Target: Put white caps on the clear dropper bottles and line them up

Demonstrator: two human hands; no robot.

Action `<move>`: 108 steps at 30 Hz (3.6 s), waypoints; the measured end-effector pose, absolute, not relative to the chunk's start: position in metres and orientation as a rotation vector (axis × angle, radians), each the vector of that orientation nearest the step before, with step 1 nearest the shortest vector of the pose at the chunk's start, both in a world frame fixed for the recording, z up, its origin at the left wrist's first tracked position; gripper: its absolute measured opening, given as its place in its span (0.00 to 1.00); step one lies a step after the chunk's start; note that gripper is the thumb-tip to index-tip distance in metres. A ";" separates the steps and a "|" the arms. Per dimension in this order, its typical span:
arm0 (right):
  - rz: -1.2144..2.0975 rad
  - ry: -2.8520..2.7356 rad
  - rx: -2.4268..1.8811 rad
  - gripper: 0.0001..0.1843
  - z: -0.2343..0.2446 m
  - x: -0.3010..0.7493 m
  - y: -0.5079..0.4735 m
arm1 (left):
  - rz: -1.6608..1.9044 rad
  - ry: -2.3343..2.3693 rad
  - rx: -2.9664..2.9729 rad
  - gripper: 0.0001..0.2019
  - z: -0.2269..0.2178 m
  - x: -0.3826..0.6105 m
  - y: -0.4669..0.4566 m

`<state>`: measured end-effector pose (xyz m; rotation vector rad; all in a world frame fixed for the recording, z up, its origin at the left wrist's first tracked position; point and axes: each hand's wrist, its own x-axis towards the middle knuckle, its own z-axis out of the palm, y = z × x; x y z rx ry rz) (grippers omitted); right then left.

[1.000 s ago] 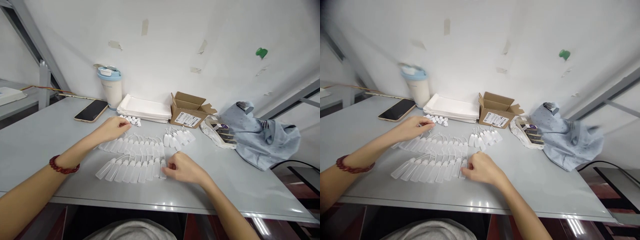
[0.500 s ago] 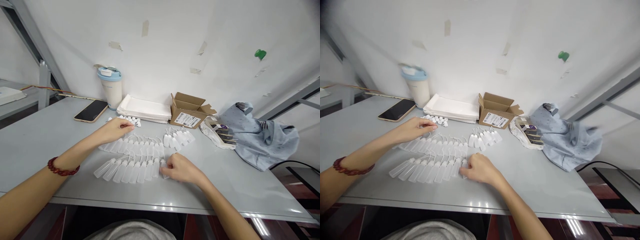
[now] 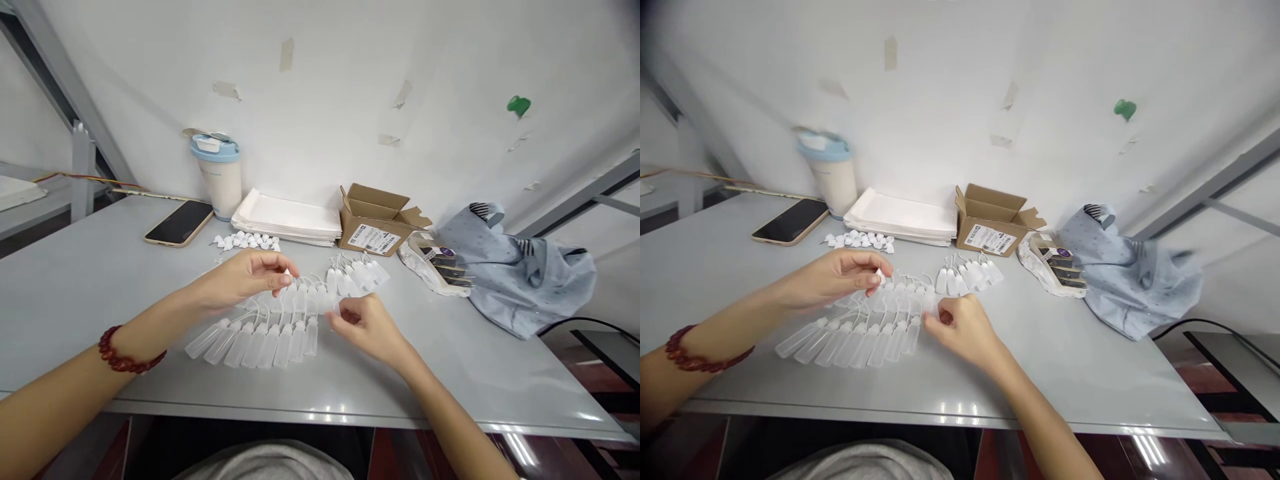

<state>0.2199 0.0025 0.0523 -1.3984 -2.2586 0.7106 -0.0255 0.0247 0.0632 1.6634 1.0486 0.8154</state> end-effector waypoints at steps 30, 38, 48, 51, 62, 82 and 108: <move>0.220 -2.383 -0.875 0.11 0.035 0.213 -0.003 | 0.894 1.018 1.490 0.10 0.054 0.003 0.006; 0.665 -2.300 -0.971 0.16 0.043 0.213 -0.005 | 0.976 0.859 1.438 0.08 0.051 0.004 0.006; 0.638 -2.275 -0.943 0.15 0.041 0.213 -0.006 | 0.877 0.975 1.405 0.09 0.058 0.006 0.002; 0.479 -2.342 -0.872 0.13 0.035 0.215 -0.003 | 0.762 0.988 1.417 0.09 0.059 0.005 0.003; 1.368 -1.971 -1.012 0.23 0.047 0.216 -0.001 | 1.068 0.907 2.005 0.03 0.050 0.010 -0.005; 1.349 -1.963 -0.994 0.23 0.049 0.219 -0.002 | 0.769 0.976 1.662 0.10 0.056 0.011 -0.009; 0.964 -1.931 -1.030 0.14 0.046 0.216 -0.005 | 0.773 0.965 1.431 0.12 0.056 0.015 -0.008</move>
